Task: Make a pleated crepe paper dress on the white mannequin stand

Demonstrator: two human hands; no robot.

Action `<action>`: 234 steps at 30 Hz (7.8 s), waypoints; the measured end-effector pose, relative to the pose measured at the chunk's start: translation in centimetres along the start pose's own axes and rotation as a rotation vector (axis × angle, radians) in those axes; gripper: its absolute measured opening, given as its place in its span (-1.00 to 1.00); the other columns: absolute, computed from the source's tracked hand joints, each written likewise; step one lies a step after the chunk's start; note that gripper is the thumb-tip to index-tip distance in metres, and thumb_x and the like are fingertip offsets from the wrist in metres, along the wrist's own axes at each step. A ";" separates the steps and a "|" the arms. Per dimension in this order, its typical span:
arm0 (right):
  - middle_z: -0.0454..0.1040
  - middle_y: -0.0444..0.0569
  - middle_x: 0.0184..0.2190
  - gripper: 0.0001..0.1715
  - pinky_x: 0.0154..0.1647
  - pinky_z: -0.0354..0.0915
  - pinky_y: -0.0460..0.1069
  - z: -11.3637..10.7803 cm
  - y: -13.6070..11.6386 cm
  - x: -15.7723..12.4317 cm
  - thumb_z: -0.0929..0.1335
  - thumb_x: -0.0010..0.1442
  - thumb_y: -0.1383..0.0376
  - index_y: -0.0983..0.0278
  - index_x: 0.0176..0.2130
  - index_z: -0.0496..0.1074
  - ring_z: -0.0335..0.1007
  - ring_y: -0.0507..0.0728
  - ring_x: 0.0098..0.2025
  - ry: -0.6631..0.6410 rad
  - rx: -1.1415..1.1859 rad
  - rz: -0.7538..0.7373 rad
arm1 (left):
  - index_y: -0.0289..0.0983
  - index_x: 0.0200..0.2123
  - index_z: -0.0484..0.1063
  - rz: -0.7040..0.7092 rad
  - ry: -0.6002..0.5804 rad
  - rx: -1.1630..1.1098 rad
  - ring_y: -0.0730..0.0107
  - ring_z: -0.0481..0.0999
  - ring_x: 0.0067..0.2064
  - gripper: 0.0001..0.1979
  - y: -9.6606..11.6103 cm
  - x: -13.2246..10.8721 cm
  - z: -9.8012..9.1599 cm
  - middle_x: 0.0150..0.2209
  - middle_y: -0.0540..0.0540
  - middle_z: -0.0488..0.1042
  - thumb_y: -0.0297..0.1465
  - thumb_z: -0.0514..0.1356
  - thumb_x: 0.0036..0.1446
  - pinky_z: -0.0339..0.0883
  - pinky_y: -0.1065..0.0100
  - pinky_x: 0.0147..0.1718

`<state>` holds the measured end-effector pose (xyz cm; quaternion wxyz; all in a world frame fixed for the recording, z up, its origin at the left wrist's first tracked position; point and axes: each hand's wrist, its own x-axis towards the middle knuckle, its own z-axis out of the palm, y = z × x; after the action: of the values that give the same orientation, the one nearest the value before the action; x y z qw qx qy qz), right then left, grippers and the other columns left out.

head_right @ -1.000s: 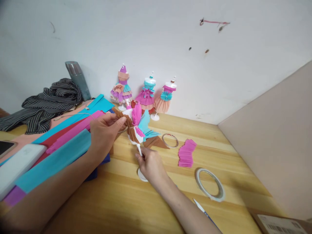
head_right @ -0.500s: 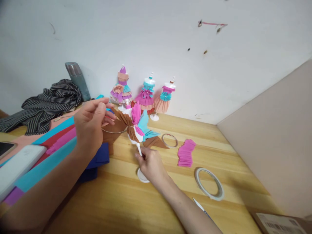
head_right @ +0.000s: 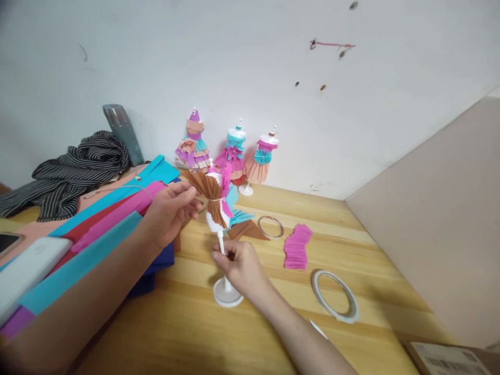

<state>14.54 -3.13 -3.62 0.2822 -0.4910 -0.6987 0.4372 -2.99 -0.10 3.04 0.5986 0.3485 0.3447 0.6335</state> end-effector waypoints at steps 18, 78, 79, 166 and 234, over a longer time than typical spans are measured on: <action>0.25 -0.14 -0.65 -0.67 -0.58 0.08 -0.10 0.5 -0.2 -0.2 0.36 -0.01 0.13 0.38 -0.43 0.50 0.11 0.00 -0.59 0.018 0.110 -0.008 | -0.34 -0.33 0.41 0.226 0.001 0.191 0.56 0.44 -0.59 -0.78 -0.2 -0.5 0.5 -0.56 0.06 0.45 -0.41 0.31 -0.10 0.34 0.53 -0.64; 0.36 -0.09 -0.63 -0.66 -0.54 0.16 -0.08 2.7 2.5 0.2 0.33 0.05 0.16 0.38 -0.36 0.55 0.18 0.02 -0.58 0.145 -0.022 -0.038 | -0.30 -0.57 0.36 0.172 0.233 0.377 0.61 0.26 -0.69 -0.89 -2.5 -1.1 1.1 -0.72 0.11 0.33 -0.45 0.25 -0.09 0.15 0.54 -0.68; 0.36 -0.09 -0.63 -0.66 -0.54 0.16 -0.08 2.7 2.4 0.2 0.33 0.05 0.17 0.39 -0.36 0.55 0.18 0.02 -0.58 0.147 -0.026 -0.037 | -0.30 -0.57 0.36 0.183 0.229 0.390 0.61 0.26 -0.68 -0.89 -2.6 -1.1 1.1 -0.71 0.11 0.32 -0.44 0.25 -0.08 0.14 0.54 -0.68; 0.27 -0.15 -0.66 -0.78 -0.57 0.07 -0.11 2.5 1.1 -0.4 0.30 0.09 0.32 0.36 -0.48 0.49 0.11 -0.02 -0.60 0.134 -0.196 -0.172 | -0.39 -0.44 0.44 -0.070 -0.213 0.370 0.50 0.42 -0.55 -0.69 1.8 -0.7 -0.1 -0.57 -0.03 0.42 -0.22 0.33 -0.08 0.39 0.48 -0.57; 0.30 -0.15 -0.59 -0.88 -0.57 0.15 -0.11 -2.8 -1.4 -0.6 0.31 0.15 0.42 0.29 -0.44 0.34 0.17 -0.04 -0.59 0.717 -0.407 -0.643 | -0.34 -0.30 0.44 -0.314 -0.281 0.284 0.28 0.56 -0.33 -0.65 -6.7 -2.3 1.6 -0.44 -0.06 0.52 -0.26 0.36 -0.14 0.48 0.21 -0.26</action>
<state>16.47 -2.98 -1.06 0.5226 -0.4153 -0.7445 -0.0117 1.94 -2.05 -1.96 0.6766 0.4560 0.3937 0.4234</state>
